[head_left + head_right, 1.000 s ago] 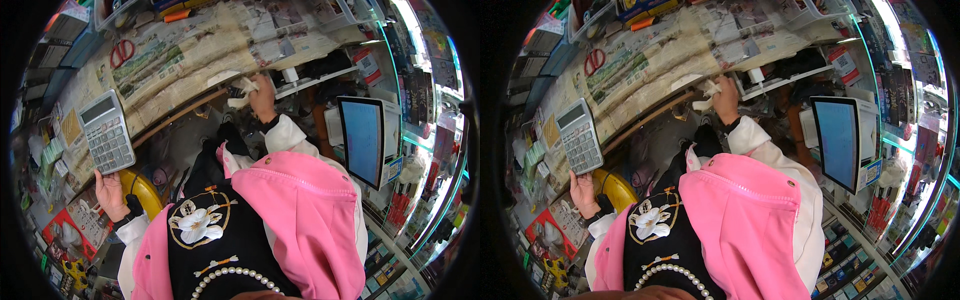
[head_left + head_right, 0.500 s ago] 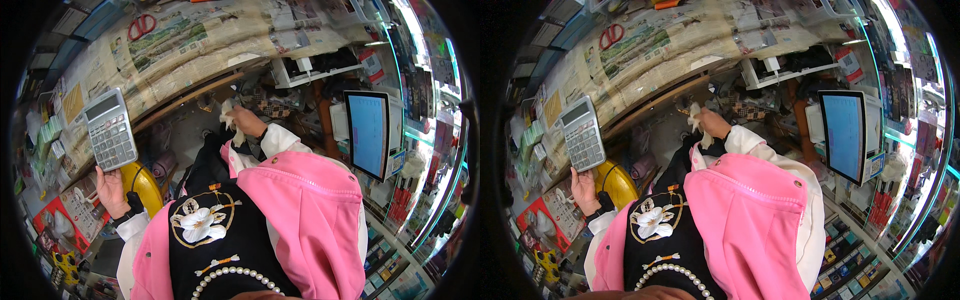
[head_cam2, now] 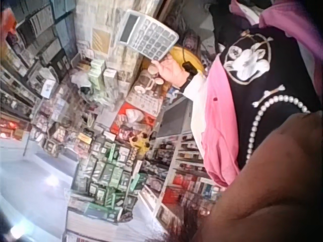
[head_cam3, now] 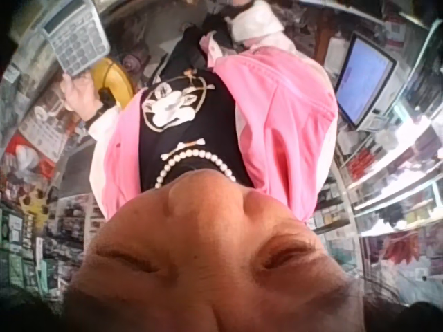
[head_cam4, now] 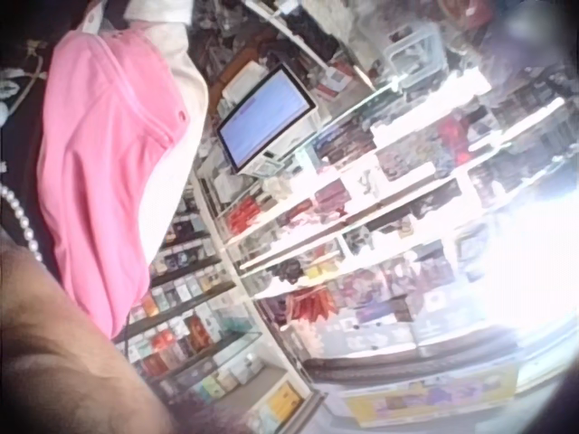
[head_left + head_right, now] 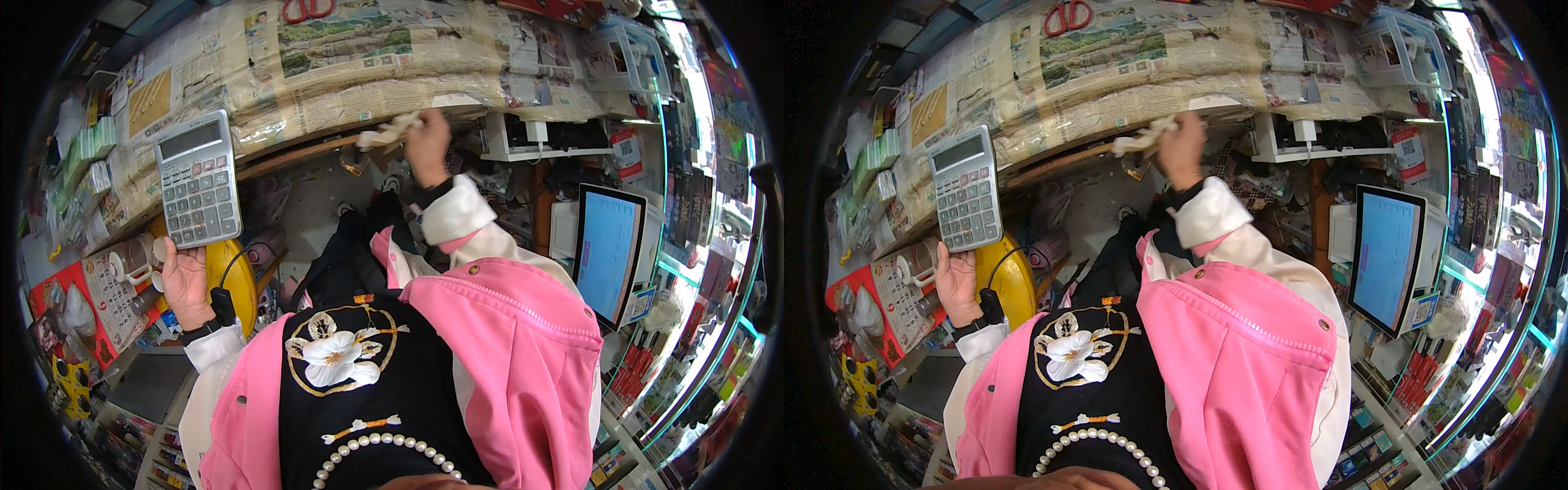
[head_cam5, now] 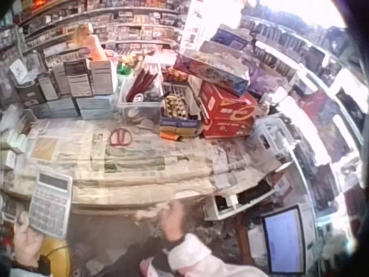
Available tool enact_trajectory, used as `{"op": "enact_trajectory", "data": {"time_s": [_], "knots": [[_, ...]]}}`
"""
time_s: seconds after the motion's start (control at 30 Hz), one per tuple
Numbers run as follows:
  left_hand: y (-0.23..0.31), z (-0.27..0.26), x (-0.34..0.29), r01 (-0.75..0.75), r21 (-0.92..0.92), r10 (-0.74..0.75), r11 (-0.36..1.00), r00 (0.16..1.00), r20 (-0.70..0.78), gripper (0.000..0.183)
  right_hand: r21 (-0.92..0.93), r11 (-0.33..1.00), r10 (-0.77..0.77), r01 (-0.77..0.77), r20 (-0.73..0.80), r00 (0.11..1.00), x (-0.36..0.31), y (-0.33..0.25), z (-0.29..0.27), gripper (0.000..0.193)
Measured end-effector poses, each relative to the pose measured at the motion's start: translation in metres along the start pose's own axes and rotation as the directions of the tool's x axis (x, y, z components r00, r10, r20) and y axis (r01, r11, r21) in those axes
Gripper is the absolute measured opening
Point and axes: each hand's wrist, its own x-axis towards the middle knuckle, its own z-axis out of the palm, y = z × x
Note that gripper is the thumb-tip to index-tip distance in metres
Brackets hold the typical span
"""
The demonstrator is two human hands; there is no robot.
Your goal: The person organizes items on a cluttered counter in a small shop. They handle a plastic-wrapped item, a doll, and a box of crayons, placing them into containers. They also wipe a yellow table with a cloth and move a calculator.
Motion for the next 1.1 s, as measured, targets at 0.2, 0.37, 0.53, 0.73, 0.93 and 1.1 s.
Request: {"op": "enact_trajectory", "data": {"time_s": [0.2,0.37,0.53,0.73,0.93,1.1], "knots": [[0.006,-0.013,-0.016,-0.052,-0.028,0.052,0.998,0.999,-0.009,0.035,0.287,0.955,-0.148,0.080,0.223,0.964,-0.073,-0.095,0.117,0.017],[0.016,-0.019,-0.034,-0.121,0.000,0.121,0.993,0.988,-0.096,0.037,0.327,0.822,-0.521,0.467,0.764,0.381,-0.108,-0.107,0.149,0.024],[0.013,-0.031,-0.050,-0.206,-0.068,0.186,0.976,0.957,-0.222,0.036,0.102,0.943,-0.271,0.318,0.790,0.550,-0.117,-0.026,0.123,0.020],[0.008,-0.052,-0.050,-0.188,-0.079,0.163,0.979,0.953,-0.255,0.036,-0.055,0.995,0.101,-0.085,0.536,0.838,-0.091,0.033,0.129,0.012],[0.014,-0.060,-0.059,-0.236,-0.088,0.200,0.968,0.932,-0.303,0.036,-0.046,0.884,0.415,-0.466,0.537,0.734,-0.081,0.057,0.162,0.018],[0.024,-0.064,-0.060,-0.257,-0.101,0.216,0.961,0.928,-0.305,0.037,0.015,0.973,0.209,-0.229,0.348,0.914,-0.080,0.076,0.196,0.015]]}}
